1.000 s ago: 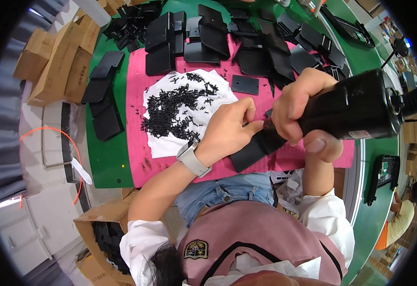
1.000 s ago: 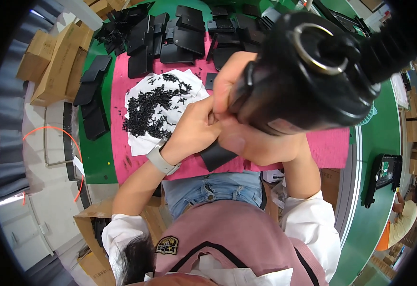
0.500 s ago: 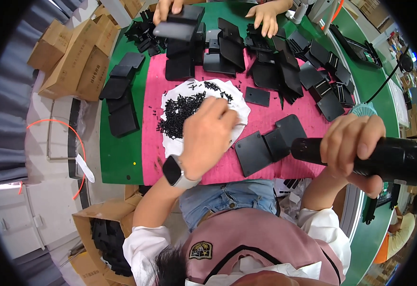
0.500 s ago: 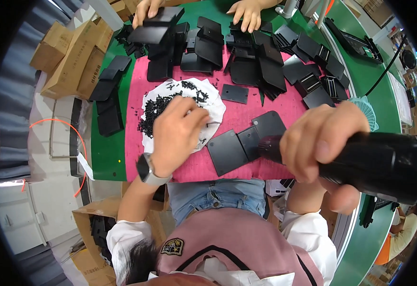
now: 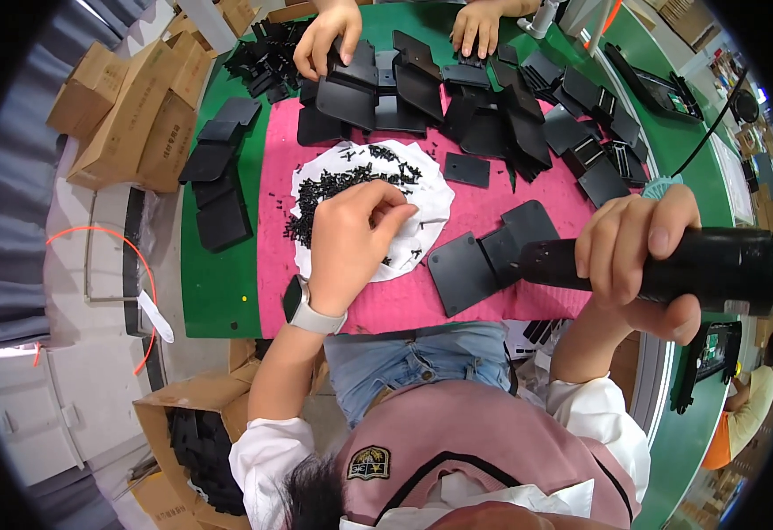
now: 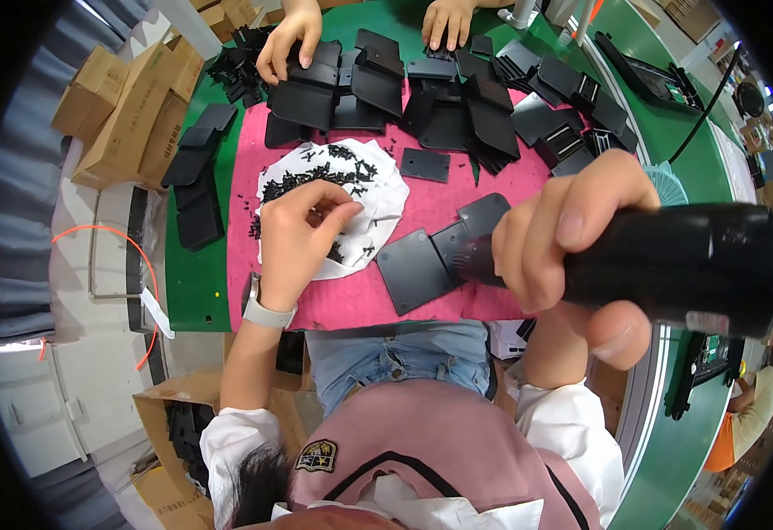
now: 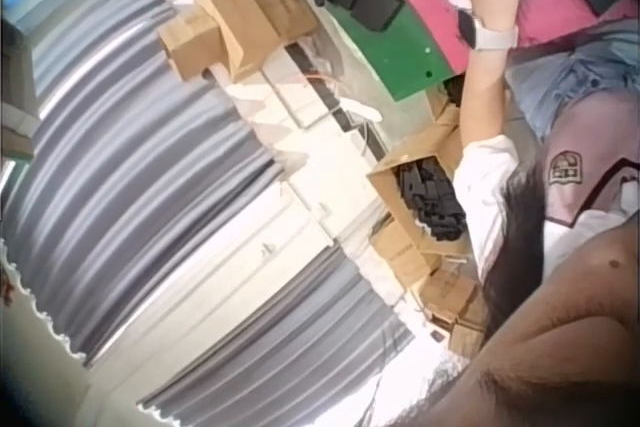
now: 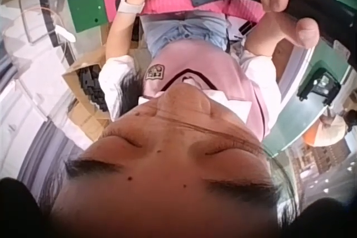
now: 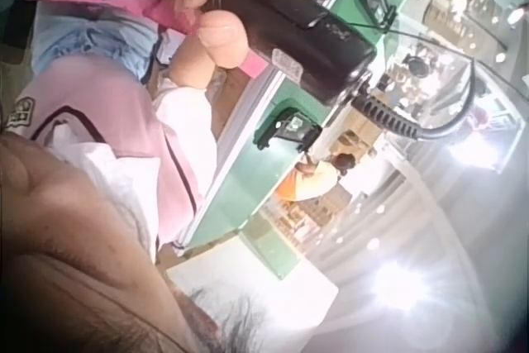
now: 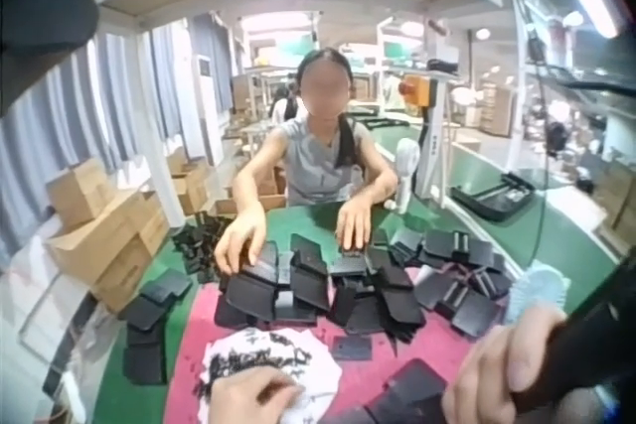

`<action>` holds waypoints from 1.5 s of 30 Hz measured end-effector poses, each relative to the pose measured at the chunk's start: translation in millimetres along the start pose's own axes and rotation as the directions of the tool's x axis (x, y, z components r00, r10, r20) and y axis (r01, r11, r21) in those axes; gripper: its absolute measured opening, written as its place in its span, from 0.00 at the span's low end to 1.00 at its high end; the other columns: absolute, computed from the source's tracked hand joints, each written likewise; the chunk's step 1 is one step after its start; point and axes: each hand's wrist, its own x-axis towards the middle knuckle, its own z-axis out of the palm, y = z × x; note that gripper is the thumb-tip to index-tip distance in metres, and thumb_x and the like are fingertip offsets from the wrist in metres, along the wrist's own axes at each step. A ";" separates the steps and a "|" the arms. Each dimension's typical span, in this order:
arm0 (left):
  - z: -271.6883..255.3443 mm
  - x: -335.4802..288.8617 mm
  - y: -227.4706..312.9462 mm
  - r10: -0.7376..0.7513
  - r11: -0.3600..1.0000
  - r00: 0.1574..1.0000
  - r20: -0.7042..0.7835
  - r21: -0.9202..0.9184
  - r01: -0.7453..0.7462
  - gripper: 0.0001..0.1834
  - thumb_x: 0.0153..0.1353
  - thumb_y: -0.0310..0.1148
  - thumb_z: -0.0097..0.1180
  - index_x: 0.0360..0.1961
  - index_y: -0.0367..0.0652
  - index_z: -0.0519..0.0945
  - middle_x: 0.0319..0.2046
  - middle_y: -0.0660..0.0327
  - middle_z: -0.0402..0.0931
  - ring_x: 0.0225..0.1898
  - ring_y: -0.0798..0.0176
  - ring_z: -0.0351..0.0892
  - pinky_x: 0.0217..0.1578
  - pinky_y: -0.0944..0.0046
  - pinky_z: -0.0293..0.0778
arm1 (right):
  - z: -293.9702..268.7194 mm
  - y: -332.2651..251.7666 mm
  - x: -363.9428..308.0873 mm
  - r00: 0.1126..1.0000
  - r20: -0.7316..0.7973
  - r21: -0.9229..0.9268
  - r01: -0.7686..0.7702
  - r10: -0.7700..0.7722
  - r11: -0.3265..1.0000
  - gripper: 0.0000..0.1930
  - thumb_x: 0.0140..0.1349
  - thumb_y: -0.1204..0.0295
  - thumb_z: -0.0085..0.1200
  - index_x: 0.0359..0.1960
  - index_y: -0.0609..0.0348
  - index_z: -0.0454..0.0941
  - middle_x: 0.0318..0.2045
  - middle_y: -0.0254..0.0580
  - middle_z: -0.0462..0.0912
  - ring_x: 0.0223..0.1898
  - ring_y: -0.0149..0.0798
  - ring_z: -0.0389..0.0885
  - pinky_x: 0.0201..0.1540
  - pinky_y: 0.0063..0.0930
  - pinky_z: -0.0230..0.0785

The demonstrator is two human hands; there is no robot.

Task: Assemble plastic components by attaching small parts using an electric screwdriver.

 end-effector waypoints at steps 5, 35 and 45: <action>10.3 -9.6 4.1 -0.191 0.863 0.973 0.128 -0.451 0.229 0.04 0.53 0.23 0.61 0.29 0.33 0.79 0.26 0.63 0.79 0.27 0.74 0.78 0.30 0.74 0.74 | 1.6 10.1 6.4 0.996 -0.004 -0.017 0.086 -0.086 0.996 0.26 0.55 0.53 0.58 0.45 0.57 0.62 0.21 0.32 0.71 0.17 0.29 0.70 0.29 0.25 0.64; 55.0 -32.6 35.4 0.324 0.930 0.917 0.231 0.102 -0.354 0.35 0.40 0.47 0.67 0.47 0.38 0.73 0.46 0.51 0.69 0.48 0.47 0.68 0.47 0.54 0.66 | 1.6 0.0 -34.1 0.968 -0.245 -0.153 -0.087 0.047 0.984 0.22 0.51 0.56 0.60 0.37 0.54 0.64 0.15 0.28 0.71 0.11 0.25 0.69 0.18 0.19 0.64; 64.6 -40.1 31.8 0.309 0.940 0.933 0.184 0.090 -0.329 0.28 0.39 0.32 0.67 0.45 0.37 0.74 0.46 0.51 0.70 0.45 0.48 0.70 0.44 0.54 0.68 | 10.8 -2.0 -21.7 0.973 -0.081 -0.244 -0.229 0.216 0.942 0.21 0.47 0.63 0.67 0.33 0.59 0.67 0.17 0.35 0.74 0.14 0.31 0.72 0.15 0.22 0.64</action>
